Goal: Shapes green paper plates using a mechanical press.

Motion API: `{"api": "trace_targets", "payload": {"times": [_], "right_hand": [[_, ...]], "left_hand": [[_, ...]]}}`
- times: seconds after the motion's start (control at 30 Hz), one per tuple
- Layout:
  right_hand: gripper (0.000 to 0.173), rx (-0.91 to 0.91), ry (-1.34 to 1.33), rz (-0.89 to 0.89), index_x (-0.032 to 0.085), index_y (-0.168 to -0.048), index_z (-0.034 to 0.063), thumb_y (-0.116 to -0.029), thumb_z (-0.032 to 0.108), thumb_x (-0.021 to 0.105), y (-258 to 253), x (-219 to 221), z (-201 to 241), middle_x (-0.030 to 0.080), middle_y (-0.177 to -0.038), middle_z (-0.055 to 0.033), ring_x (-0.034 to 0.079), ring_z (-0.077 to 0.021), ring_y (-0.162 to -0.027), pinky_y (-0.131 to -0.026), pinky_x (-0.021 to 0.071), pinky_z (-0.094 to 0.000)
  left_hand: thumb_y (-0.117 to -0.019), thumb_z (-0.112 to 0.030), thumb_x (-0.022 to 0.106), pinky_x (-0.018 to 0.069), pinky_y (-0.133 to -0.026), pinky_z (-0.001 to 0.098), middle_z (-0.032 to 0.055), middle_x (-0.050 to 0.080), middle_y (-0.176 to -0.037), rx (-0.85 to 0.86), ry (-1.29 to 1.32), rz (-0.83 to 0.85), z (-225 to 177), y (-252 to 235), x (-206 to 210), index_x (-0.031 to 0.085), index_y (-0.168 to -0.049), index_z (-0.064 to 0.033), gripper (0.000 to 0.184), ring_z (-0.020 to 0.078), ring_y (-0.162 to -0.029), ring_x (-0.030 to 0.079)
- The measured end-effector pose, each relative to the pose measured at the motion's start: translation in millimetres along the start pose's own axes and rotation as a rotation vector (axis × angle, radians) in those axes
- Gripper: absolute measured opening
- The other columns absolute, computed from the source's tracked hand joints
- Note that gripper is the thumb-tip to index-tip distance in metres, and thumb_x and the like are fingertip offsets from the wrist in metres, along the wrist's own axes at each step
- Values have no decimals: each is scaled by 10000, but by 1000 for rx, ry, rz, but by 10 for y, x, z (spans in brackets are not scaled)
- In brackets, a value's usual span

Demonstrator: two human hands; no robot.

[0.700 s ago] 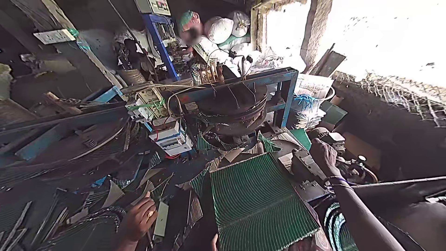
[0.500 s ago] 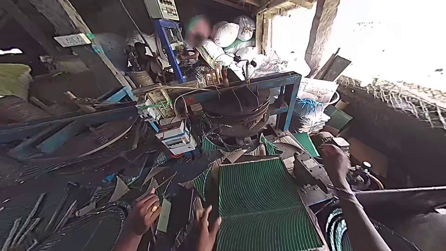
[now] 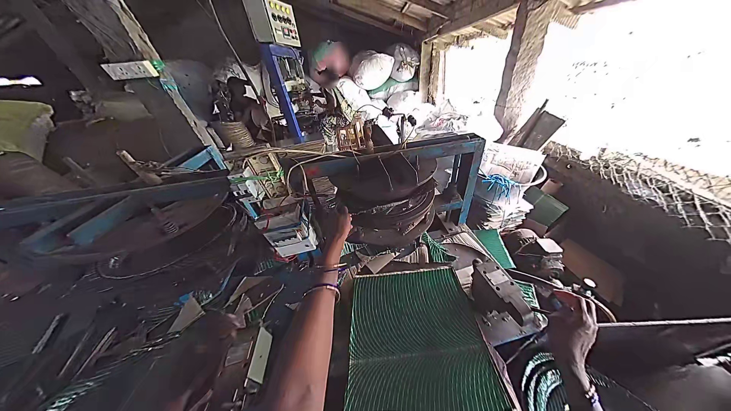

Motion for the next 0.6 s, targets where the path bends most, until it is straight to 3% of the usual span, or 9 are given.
{"api": "trace_targets", "payload": {"times": [0.1, 0.13, 0.2, 0.3, 0.37, 0.43, 0.5, 0.6], "right_hand": [[264, 21, 58, 66, 675, -1155, -60, -946, -49, 515, -71, 10, 108, 619, -1231, -333, 569, -531, -1202, -994, 415, -698], [269, 29, 82, 110, 661, -1192, -54, -967, -21, 519, -144, 49, 162, 603, -1250, -345, 548, -548, -1219, -994, 399, -715], [340, 35, 136, 235, 611, -1305, -37, -984, 48, 537, -303, 174, 325, 548, -1332, -376, 493, -585, -1275, -1002, 374, -750], [414, -59, 128, 342, 562, -1382, -28, -979, 67, 553, -423, 289, 916, 505, -1378, -390, 460, -610, -1292, -986, 355, -776], [389, -178, 63, 412, 578, -1392, 19, -1013, 99, 536, -270, 357, 1448, 531, -1394, -328, 479, -559, -1304, -1016, 372, -741], [339, -275, 14, 605, 635, -1347, 70, -1024, 135, 558, 128, 552, 1911, 592, -1356, -248, 540, -479, -1277, -1018, 436, -688], [285, -408, -19, 866, 701, -1265, 96, -1019, 165, 573, 679, 921, 2247, 668, -1281, -160, 606, -373, -1232, -1003, 490, -607], [316, -634, -5, 1241, 698, -1286, 88, -1032, 210, 555, 1566, 1626, 2487, 678, -1280, -150, 565, -349, -1287, -1097, 416, -546]], "left_hand": [[-1128, -281, 356, 487, -597, 306, 69, 550, -715, 78, 19, 37, 178, 617, -35, 616, -1058, 76, 448, 133, -565, 514], [-1125, -279, 355, 466, -529, 271, 24, 518, -636, 107, 83, 35, 330, 937, -102, 603, -973, 48, 438, 101, -498, 484], [-1110, -282, 353, 431, -466, 220, -48, 486, -557, 108, 233, 42, 758, 1640, -311, 585, -842, -37, 431, 53, -442, 447], [-1092, -284, 347, 422, -435, 165, -97, 511, -523, -59, 296, 60, 1591, 2599, -699, 587, -807, -90, 420, -3, -412, 450], [-1086, -233, 379, 474, -482, 176, -75, 550, -554, -246, 215, 121, 2103, 3138, -924, 586, -880, -42, 349, 9, -449, 508], [-1079, -228, 433, 529, -552, 235, -13, 608, -646, -406, 82, 243, 2522, 3570, -1092, 581, -1050, 44, 311, 56, -528, 577], [-1058, -252, 496, 565, -592, 322, 63, 666, -730, -447, -49, 332, 2833, 3796, -1163, 596, -1149, 80, 359, 128, -583, 633], [-1004, -246, 605, 596, -620, 393, 163, 687, -886, -412, -96, 309, 2908, 3728, -1108, 596, -1224, 85, 398, 207, -654, 678]]}}
Point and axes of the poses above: each hand's wrist, its own y-axis away from the middle knuckle, its own x-axis out of the palm, z = x × y, the point moved 9 cm from there along -y, towards the middle knuckle
